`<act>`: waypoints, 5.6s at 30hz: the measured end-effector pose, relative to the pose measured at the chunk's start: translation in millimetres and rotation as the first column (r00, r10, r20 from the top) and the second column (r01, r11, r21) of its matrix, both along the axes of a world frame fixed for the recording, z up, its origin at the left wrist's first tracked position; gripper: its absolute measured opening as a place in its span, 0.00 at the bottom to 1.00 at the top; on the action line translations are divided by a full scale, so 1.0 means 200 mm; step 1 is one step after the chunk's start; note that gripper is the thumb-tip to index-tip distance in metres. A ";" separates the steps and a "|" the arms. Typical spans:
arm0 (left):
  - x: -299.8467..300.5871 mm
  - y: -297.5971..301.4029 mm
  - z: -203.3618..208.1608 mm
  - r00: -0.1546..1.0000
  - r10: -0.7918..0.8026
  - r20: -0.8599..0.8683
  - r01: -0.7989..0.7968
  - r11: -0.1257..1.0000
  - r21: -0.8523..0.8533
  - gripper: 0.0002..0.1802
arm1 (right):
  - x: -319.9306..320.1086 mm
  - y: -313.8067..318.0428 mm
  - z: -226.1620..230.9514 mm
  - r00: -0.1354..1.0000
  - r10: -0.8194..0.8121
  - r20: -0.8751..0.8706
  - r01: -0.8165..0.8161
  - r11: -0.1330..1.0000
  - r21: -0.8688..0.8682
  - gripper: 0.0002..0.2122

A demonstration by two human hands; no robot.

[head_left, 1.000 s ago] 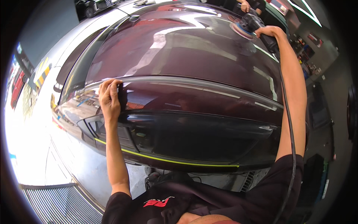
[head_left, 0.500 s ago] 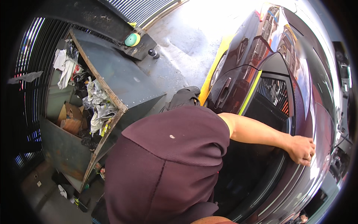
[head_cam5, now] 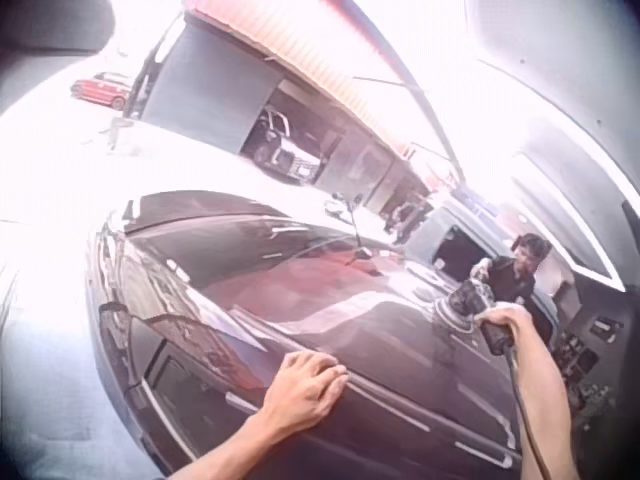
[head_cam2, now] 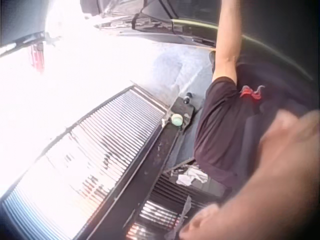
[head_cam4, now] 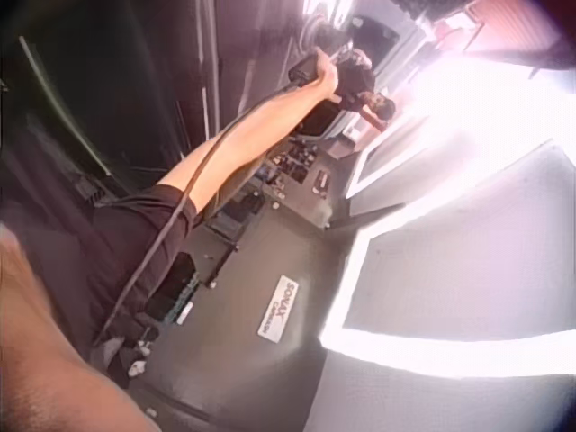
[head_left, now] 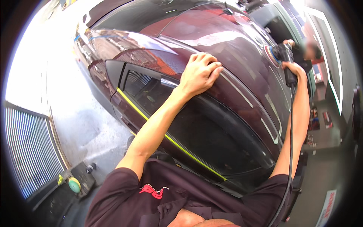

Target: The person uses a rotary polisher to buff the roof of a maroon car. They move the tool across the surface in a systematic manner, occasionally pausing to adjust their grip or position. At one point, they switch the polishing pad and apply a compound from a bottle before resuming the polishing process.

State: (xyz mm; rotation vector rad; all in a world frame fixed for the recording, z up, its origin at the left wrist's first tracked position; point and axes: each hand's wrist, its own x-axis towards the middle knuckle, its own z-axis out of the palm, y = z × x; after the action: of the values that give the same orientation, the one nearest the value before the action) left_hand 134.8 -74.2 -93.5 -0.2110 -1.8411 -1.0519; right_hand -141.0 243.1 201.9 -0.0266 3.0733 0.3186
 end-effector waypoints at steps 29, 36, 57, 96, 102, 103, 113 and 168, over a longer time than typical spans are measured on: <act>0.05 0.05 0.05 0.998 -0.001 -0.064 -0.003 0.997 -0.072 0.08 | -0.07 -0.83 -0.12 0.999 0.039 -0.029 -0.038 0.999 0.025 0.19; 0.05 0.05 0.03 0.999 0.024 -0.043 -0.028 0.995 -0.100 0.10 | 0.05 -0.48 -0.05 0.998 -0.053 0.044 0.055 0.998 -0.044 0.29; 0.09 0.07 0.03 0.999 0.035 0.012 -0.033 0.992 -0.124 0.12 | 0.42 0.73 0.04 0.942 -0.324 -0.082 0.314 0.942 -0.117 0.29; 0.05 0.05 0.01 1.000 -0.011 -0.006 0.011 0.995 -0.095 0.12 | 0.82 0.29 -0.03 0.980 -0.160 -0.118 0.169 0.982 0.078 0.42; 0.05 0.05 0.02 1.000 -0.022 -0.002 0.022 0.995 -0.097 0.12 | 0.78 0.09 -0.06 0.981 -0.178 -0.071 0.183 0.981 0.058 0.53; 0.06 0.05 0.02 1.000 -0.028 0.005 0.028 0.995 -0.097 0.12 | 0.77 0.07 -0.07 0.982 -0.175 -0.074 0.179 0.983 0.048 0.54; -0.32 0.16 0.51 0.975 -0.189 -0.119 0.185 0.982 -0.044 0.23 | 0.91 -0.01 -0.09 0.999 0.024 0.049 -0.021 0.998 -0.066 0.51; -0.35 1.83 0.85 0.418 -0.908 0.022 0.867 0.406 0.289 0.26 | 1.74 1.19 -0.22 0.983 0.093 -0.158 -0.113 0.986 -0.120 0.48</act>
State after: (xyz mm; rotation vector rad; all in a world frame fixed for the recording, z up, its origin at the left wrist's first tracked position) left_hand 63.9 292.6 76.7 -1.1114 -1.6861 -2.0892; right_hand 207.5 481.1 158.8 -0.1756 3.2466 0.1310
